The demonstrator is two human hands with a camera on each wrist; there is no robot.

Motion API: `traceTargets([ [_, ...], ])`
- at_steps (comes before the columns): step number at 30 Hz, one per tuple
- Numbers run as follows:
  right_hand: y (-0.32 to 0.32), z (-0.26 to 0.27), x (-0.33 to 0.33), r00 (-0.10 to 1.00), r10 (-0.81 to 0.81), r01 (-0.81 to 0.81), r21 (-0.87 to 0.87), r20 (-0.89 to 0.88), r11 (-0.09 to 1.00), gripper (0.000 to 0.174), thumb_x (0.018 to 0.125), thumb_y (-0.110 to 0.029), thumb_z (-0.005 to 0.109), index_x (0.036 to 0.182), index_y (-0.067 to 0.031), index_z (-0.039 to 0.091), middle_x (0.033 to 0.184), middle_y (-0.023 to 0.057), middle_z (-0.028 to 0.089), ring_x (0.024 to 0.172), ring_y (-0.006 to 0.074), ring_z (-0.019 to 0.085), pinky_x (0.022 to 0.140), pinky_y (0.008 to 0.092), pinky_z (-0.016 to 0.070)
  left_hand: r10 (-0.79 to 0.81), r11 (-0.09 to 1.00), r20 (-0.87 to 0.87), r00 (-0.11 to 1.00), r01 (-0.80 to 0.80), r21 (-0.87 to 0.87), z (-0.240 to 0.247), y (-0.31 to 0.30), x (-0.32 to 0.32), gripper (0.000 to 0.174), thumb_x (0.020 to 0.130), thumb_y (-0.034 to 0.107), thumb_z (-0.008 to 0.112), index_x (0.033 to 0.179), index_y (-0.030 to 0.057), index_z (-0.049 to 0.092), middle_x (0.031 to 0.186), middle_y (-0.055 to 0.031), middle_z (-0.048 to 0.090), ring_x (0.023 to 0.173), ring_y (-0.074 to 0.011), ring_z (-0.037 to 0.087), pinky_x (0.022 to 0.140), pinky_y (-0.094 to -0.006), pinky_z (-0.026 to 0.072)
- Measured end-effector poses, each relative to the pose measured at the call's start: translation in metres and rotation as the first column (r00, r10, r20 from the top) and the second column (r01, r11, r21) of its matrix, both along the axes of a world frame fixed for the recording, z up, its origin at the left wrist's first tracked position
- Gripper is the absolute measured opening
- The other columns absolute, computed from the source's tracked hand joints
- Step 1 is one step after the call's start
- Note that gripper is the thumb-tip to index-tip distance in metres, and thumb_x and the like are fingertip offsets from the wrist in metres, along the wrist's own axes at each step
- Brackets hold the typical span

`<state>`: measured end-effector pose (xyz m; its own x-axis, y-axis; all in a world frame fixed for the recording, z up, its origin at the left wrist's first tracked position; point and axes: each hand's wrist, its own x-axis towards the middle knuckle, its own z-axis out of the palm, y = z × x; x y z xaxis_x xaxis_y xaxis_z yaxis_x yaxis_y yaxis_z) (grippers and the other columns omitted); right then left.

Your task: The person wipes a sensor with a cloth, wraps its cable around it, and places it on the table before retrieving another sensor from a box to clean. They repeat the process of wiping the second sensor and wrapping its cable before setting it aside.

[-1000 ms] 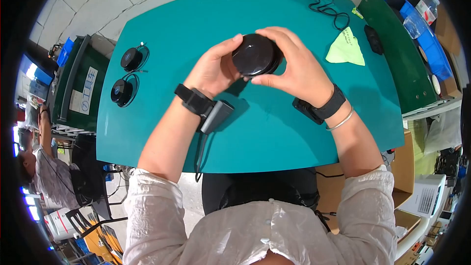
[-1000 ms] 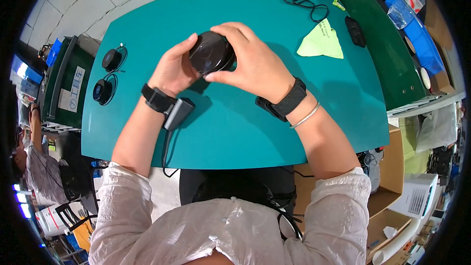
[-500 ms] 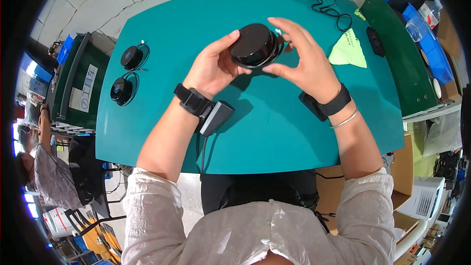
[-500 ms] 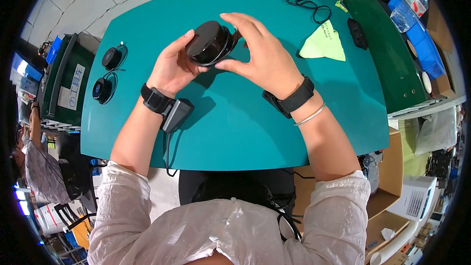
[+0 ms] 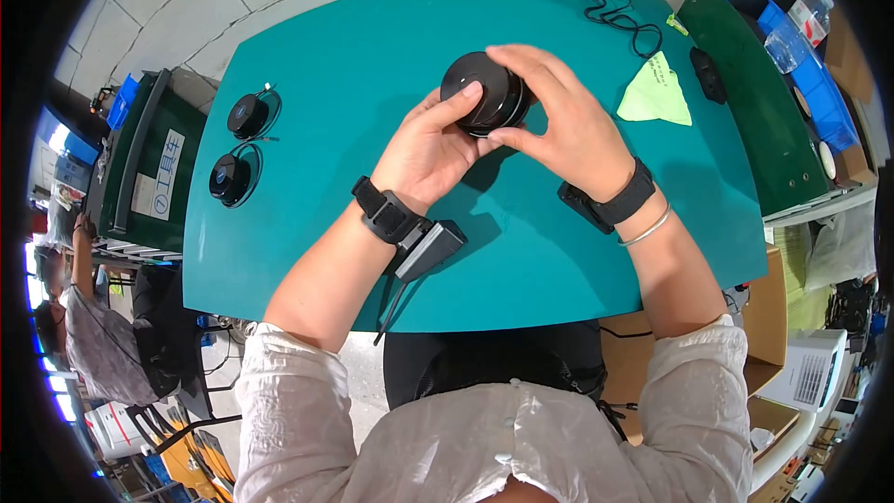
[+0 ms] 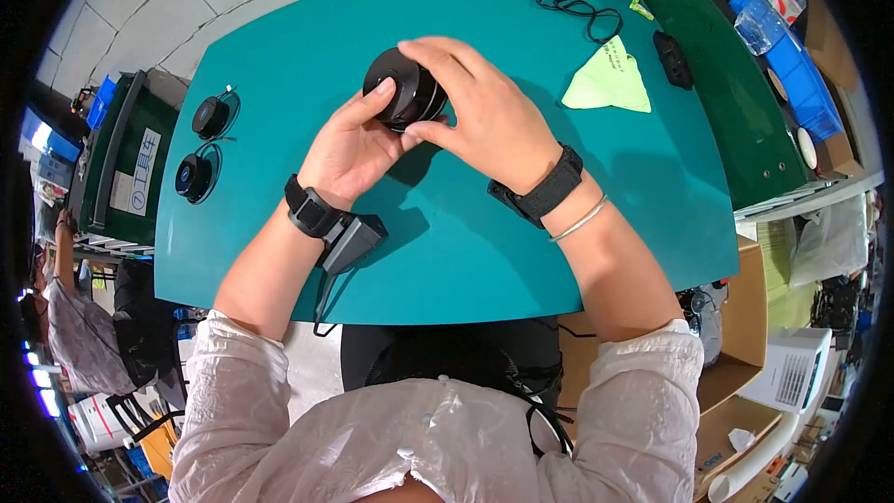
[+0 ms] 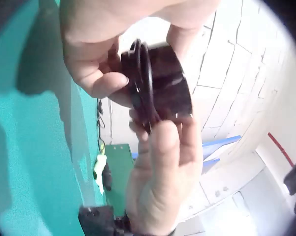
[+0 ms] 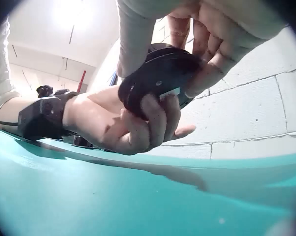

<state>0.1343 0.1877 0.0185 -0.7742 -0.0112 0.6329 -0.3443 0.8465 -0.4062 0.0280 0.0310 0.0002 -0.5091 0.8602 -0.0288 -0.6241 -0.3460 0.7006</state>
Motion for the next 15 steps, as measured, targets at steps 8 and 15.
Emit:
traceTargets([
  [8,0.01,-0.011,-0.008,0.999,0.006,0.017,-0.639,0.034,0.769,0.036,0.091,-0.013,0.066,0.117,0.0024,0.048,0.115,0.0135,0.057,0.081,0.0165,0.066,0.066,0.0279,0.0529,0.137,0.986,-0.008,0.99,-0.136,0.094,0.002,-0.005,-0.018,0.04,0.093,0.011,0.06,0.129,0.0017,0.046,0.128,-0.0174,0.055,0.121,-0.0309,0.055,0.106,-0.0484,0.0462],
  [15,0.009,-0.001,-0.005,0.934,0.279,0.035,-0.832,0.224,0.554,0.023,0.093,-0.02,0.065,0.099,0.001,0.06,0.081,0.0045,0.063,0.073,0.0122,0.064,0.057,0.0233,0.0466,0.069,0.995,-0.114,0.991,-0.06,0.078,0.003,-0.005,-0.013,0.039,0.093,0.01,0.061,0.128,0.0026,0.046,0.127,-0.0158,0.056,0.122,-0.0308,0.054,0.108,-0.0491,0.0438],
])
